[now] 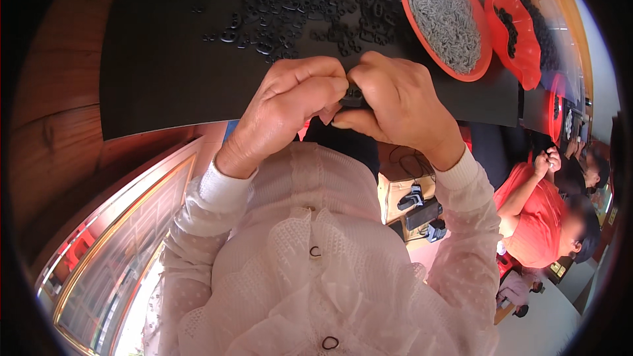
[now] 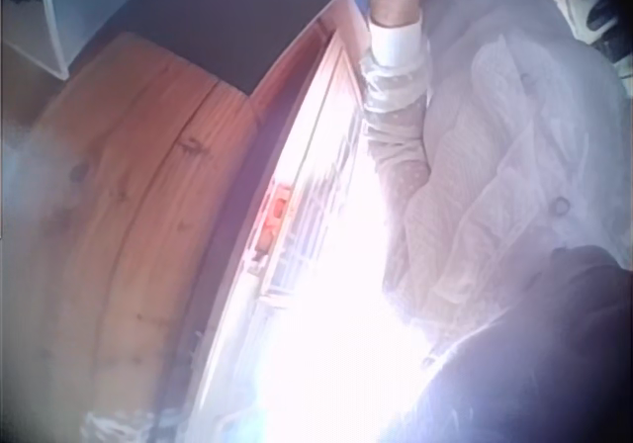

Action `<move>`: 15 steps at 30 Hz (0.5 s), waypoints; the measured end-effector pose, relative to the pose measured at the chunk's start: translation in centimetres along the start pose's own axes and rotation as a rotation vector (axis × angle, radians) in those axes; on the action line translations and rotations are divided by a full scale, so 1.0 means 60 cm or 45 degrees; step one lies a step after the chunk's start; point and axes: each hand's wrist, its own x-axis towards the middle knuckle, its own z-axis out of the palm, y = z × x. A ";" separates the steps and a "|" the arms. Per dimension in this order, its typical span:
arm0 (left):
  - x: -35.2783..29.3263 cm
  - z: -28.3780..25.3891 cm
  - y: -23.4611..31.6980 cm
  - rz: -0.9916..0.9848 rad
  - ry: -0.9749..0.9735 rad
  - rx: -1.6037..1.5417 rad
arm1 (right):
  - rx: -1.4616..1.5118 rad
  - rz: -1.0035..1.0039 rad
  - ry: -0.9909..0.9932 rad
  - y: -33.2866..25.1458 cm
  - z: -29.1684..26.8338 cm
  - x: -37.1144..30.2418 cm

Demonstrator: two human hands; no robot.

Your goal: The person repeatedly picks small black plastic components and metal screws from a table and red bowls, then joins them by hand. The assembled units are placed back onto the table. The process is repetitive and focused on manual assembly of small hardware parts.

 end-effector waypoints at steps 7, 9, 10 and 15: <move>0.002 0.004 -0.004 0.048 0.013 0.019 | 0.023 0.090 -0.005 -0.008 -0.007 -0.007; 0.000 0.003 -0.007 -0.012 0.055 -0.018 | -0.007 0.087 0.027 -0.014 -0.002 -0.005; -0.001 0.004 -0.008 -0.042 0.076 -0.038 | 0.028 0.100 0.012 -0.015 -0.002 -0.006; -0.004 0.008 -0.005 -0.015 0.058 0.031 | 0.145 0.198 0.006 -0.028 -0.006 -0.011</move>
